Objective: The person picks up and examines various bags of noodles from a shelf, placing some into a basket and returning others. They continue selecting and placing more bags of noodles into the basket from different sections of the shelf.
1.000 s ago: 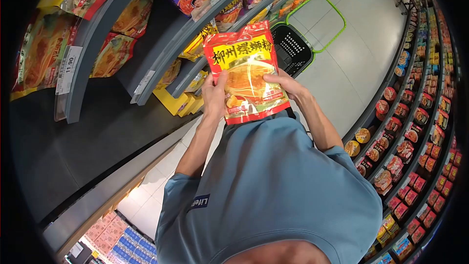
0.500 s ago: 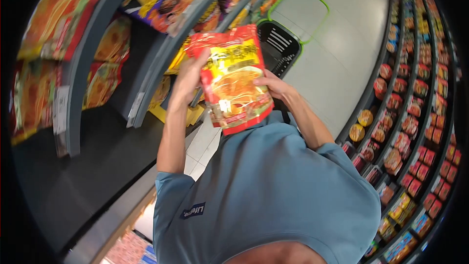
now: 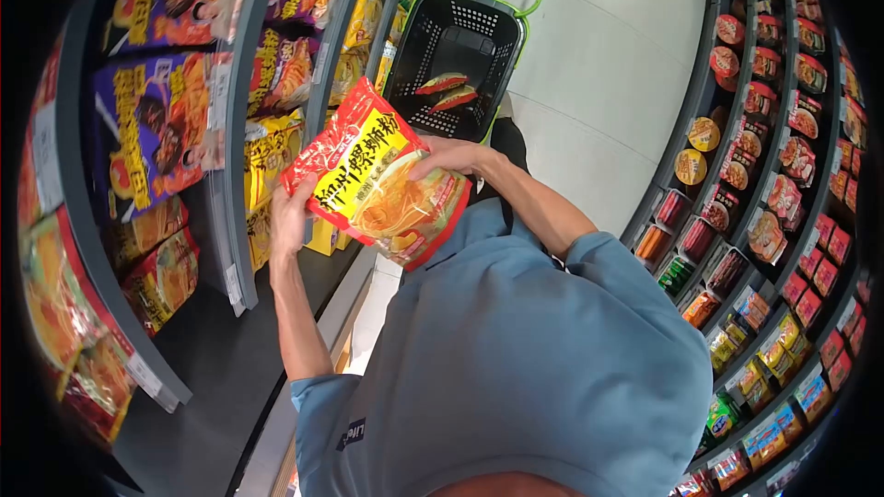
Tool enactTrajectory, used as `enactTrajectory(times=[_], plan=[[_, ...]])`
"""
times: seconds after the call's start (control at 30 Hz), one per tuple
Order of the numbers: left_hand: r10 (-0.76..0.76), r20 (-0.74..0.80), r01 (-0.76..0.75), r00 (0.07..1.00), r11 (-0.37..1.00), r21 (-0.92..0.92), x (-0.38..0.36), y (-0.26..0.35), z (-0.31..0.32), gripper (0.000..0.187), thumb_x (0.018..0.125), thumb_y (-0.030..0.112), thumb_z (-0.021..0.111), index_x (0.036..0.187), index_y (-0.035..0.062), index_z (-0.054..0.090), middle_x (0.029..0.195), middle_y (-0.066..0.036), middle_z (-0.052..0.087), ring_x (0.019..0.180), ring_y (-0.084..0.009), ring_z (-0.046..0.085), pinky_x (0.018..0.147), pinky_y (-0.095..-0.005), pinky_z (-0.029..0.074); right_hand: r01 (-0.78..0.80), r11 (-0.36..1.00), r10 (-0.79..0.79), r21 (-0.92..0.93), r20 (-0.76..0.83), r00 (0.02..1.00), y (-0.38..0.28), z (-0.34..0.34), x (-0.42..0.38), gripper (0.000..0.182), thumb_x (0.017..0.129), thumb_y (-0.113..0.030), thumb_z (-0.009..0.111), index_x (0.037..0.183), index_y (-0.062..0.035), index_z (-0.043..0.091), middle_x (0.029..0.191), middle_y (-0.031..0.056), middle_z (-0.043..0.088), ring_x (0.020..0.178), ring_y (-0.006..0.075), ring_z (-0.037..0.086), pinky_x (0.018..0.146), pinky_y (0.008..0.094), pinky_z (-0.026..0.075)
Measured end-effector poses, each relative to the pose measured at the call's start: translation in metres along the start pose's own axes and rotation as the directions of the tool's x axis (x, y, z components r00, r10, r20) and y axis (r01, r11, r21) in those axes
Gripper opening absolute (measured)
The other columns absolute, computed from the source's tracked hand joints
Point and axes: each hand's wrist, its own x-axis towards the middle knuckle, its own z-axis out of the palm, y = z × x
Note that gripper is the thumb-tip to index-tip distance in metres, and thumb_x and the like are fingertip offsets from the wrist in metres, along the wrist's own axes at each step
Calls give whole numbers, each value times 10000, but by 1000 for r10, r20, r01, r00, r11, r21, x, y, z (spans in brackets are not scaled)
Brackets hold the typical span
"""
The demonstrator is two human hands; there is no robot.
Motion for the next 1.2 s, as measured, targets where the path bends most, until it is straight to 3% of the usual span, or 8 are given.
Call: enactTrajectory(times=[0.17,0.3,0.37,0.4,0.63,0.8,1.0,1.2], plan=[[56,-20,-56,998,998,25,46,-5,59,345,973,294,562,990,-31,679,878,-44,687,789,-79,592,694,-257,476,40,998,-38,48,-57,998,-30,-67,-27,683,784,-68,736,1385,-50,413,1299,73,568,1171,158,546,1015,319,430],[126,-56,-110,990,966,234,92,-12,106,334,970,270,565,961,-42,681,863,-77,698,784,-125,601,738,-312,471,-196,890,43,-412,-351,936,-75,-128,-41,793,726,-247,817,1378,-15,430,1302,96,566,1187,170,529,1016,312,412],[359,-20,-334,933,886,321,118,-12,136,302,956,235,575,963,-51,672,881,-137,704,765,-222,627,740,-349,471,-152,724,-217,-673,-432,876,-65,-183,-34,841,712,-312,828,1381,-5,420,1300,144,560,1214,202,513,1022,324,405],[350,10,-320,937,845,429,134,-11,151,249,936,191,585,939,-40,676,873,-192,687,778,-328,629,743,-390,472,-103,655,-358,-749,-428,830,-68,-195,-38,677,800,-248,758,1331,33,446,1208,161,594,1102,185,571,911,324,482],[504,23,-436,863,722,537,274,-56,232,190,888,168,618,967,6,680,910,-177,644,746,-347,637,653,-396,500,-344,751,-277,-563,-742,610,-60,-254,-98,496,873,-291,671,1232,24,537,1069,174,655,954,251,646,853,346,502],[474,242,-504,846,565,653,363,-97,260,197,852,114,592,1008,53,695,999,-122,652,787,-343,645,679,-409,529,-554,698,-134,-453,-843,521,-12,-275,-150,465,891,-308,637,1204,25,551,1020,186,664,910,258,655,810,347,507],[290,588,-656,755,343,672,440,-147,289,393,804,156,611,1192,98,625,1078,-116,635,899,-304,643,776,-402,534,-617,731,0,-290,-905,426,23,-279,-175,437,900,-287,638,1211,6,548,981,148,673,867,219,660,790,324,509],[378,596,-704,709,322,633,478,-212,288,418,798,92,581,1215,109,610,1145,-104,630,955,-291,639,818,-406,530,-598,775,49,-205,-923,381,27,-284,-162,382,921,-232,626,1220,-9,542,966,120,671,862,186,653,789,305,506]])
